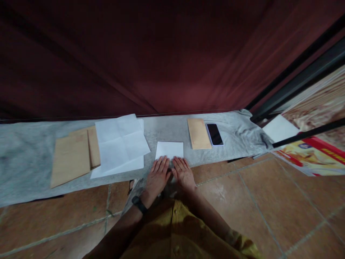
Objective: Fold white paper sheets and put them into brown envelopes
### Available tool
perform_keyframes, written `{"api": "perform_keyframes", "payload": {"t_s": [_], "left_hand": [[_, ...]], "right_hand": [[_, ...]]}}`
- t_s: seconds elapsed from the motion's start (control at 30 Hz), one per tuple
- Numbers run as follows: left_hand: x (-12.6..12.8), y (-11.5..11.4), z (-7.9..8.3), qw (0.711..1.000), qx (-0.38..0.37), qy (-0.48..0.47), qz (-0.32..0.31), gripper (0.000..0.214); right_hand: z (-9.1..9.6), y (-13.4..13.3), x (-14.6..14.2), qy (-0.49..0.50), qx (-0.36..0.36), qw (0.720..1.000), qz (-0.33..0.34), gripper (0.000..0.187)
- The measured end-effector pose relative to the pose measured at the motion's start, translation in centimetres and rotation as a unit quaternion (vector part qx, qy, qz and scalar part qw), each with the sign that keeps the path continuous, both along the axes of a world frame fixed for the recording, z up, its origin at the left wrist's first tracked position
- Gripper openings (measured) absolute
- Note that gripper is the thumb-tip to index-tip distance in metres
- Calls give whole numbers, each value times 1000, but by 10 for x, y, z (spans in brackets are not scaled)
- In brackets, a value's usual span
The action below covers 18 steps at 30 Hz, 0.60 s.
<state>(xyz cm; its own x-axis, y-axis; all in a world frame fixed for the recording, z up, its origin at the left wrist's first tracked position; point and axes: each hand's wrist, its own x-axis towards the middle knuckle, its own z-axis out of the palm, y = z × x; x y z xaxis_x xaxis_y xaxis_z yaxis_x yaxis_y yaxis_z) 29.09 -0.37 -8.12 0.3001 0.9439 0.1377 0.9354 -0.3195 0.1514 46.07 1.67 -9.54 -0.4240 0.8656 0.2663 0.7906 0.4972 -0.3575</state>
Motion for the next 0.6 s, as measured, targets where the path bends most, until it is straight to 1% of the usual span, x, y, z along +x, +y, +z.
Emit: {"api": "perform_keyframes", "payload": {"t_s": [0.2,0.27,0.33,0.43,0.5,0.6], "left_hand": [[-28,-7,-5,999,22,-8,22,58],[-32,-8,-7,999,29,-10,27,59],[-31,-8,-9,999,35,-13,39,61],[-24,-7,-10,997,42,-13,58,65],[-20,-7,-11,997,43,-13,66,67],[-19,-8,-12,997,47,-13,63,67]], "right_hand": [[3,-6,32,13,0,1000,-25,44],[5,-7,38,16,2,1000,-24,44],[8,-3,40,23,3,1000,-21,42],[14,16,36,35,-3,999,-27,39],[19,38,29,34,-12,999,-40,39],[29,75,15,-1,-37,998,-53,42]]}}
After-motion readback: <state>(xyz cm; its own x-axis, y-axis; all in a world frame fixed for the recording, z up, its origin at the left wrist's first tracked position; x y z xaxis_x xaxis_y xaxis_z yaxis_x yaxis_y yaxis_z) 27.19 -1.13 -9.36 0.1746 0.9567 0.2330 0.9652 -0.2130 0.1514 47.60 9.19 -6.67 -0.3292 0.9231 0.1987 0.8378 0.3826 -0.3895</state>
